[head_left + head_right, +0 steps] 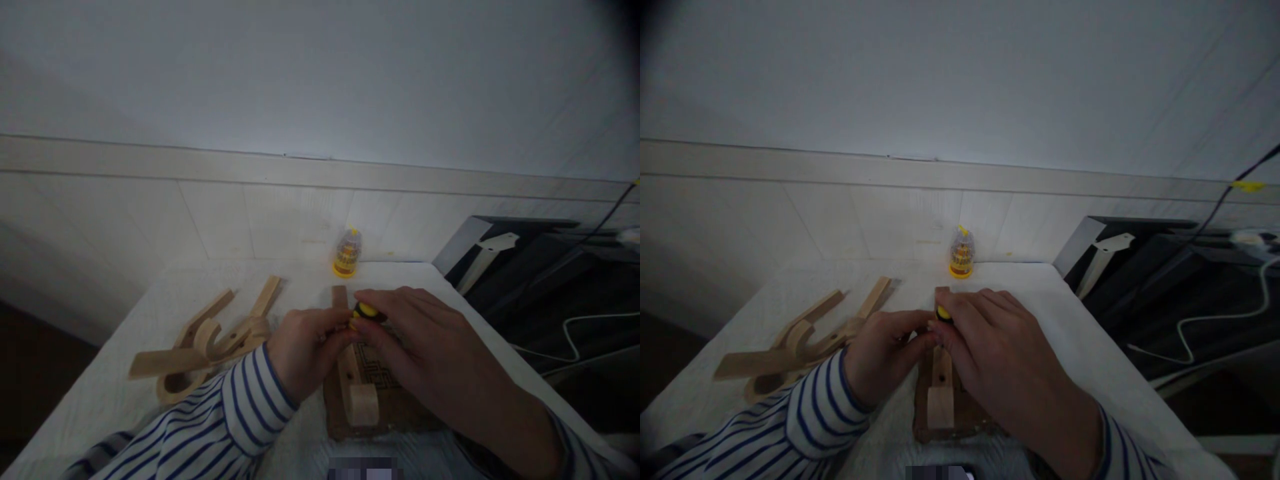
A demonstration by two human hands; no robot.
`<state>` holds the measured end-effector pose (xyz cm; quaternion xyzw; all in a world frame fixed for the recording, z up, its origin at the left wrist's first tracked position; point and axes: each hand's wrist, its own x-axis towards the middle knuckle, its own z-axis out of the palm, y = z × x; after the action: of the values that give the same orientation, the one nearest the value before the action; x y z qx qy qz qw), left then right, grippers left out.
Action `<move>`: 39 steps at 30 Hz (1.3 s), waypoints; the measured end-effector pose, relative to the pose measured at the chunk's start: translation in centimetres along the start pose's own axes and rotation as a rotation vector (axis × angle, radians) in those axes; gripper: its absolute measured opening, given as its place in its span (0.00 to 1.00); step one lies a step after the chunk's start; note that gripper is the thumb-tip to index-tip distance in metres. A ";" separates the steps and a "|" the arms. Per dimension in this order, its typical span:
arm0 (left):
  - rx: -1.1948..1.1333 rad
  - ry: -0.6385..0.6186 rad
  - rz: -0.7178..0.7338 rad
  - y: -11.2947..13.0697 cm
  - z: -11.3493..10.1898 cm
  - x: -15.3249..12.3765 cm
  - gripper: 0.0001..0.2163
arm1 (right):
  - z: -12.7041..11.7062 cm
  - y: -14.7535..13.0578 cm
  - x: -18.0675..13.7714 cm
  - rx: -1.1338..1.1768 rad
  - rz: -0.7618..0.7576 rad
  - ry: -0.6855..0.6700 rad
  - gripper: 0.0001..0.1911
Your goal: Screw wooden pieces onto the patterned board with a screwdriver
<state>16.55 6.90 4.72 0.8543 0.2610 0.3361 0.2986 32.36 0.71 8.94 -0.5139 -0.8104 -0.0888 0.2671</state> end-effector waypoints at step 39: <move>0.094 0.090 0.026 -0.2 0.5 -0.2 0.08 | 0.3 0.0 0.4 0.093 0.031 -0.011 0.11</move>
<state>16.72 6.77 4.24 0.8547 0.2784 0.3655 0.2416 32.12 1.14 8.91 -0.5139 -0.8069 -0.0440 0.2879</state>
